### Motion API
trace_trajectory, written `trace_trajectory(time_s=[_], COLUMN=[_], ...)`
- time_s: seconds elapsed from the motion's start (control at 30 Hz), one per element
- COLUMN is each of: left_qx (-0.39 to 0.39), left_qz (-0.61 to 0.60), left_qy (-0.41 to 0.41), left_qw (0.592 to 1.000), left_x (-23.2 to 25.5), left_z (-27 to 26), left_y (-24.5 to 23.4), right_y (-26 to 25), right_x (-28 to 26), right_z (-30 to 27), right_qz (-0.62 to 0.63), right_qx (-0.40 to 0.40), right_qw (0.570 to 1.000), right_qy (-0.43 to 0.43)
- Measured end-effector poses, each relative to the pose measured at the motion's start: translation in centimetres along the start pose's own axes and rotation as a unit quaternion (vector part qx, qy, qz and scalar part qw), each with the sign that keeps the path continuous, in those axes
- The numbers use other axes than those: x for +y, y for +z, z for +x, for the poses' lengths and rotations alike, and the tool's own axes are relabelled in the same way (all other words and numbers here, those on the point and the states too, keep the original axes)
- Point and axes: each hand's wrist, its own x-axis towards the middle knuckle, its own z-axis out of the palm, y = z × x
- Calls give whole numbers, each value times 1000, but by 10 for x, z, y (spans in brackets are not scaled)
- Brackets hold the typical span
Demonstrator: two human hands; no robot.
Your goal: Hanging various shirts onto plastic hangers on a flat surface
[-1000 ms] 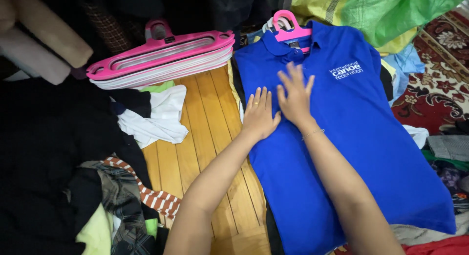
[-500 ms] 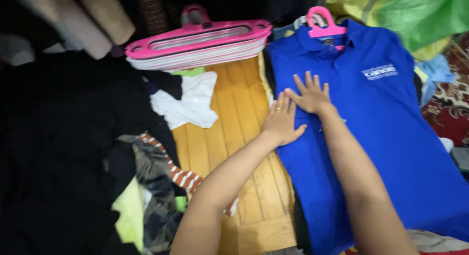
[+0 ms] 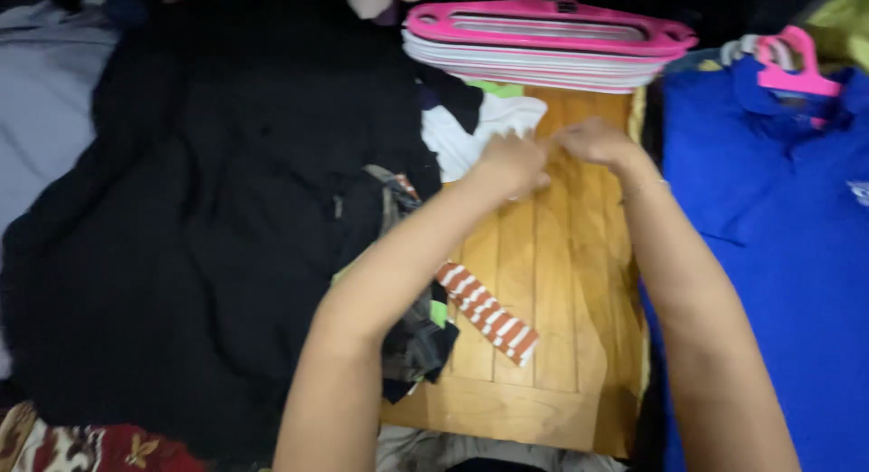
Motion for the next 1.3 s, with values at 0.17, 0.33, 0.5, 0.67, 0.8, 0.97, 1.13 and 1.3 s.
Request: trace_trajectory(time_s=[0.17,0.33,0.5,0.67,0.8,0.97,1.13,1.3], left_qx=[206,217,216,167,46,62,67,50], left_qz=[7,-1,-51,-107,-110,-144,-195,-189], left_qy=[-49,-125,-241,-272,-336,-350,-349,-366], left_qw=[977,968,945,942,934,924,914,910], left_x=[-130,-235,-309,-317,-336,-345,-336,-339], left_z=[-104,-219,-280,-265,-247,-251,-252,-250], left_y=[-64,-92,-56,-30,-9,-14,-32,-29], right_y=[23,17,53,69,53,97,117,127], right_x=[-136,-261,-330,-366,-390,-416,-443,-446], right_z=[-12,-89,-71,-29,-15,69,104,145], right_qz=[38,11,-4,-70,-105,-158,-140,-263], right_qx=[31,118,31,4,3,103,99,78], right_qw=[985,917,910,917,932,930,951,921], right_qy=[-167,-382,-413,-393,-346,-315,-257,-277])
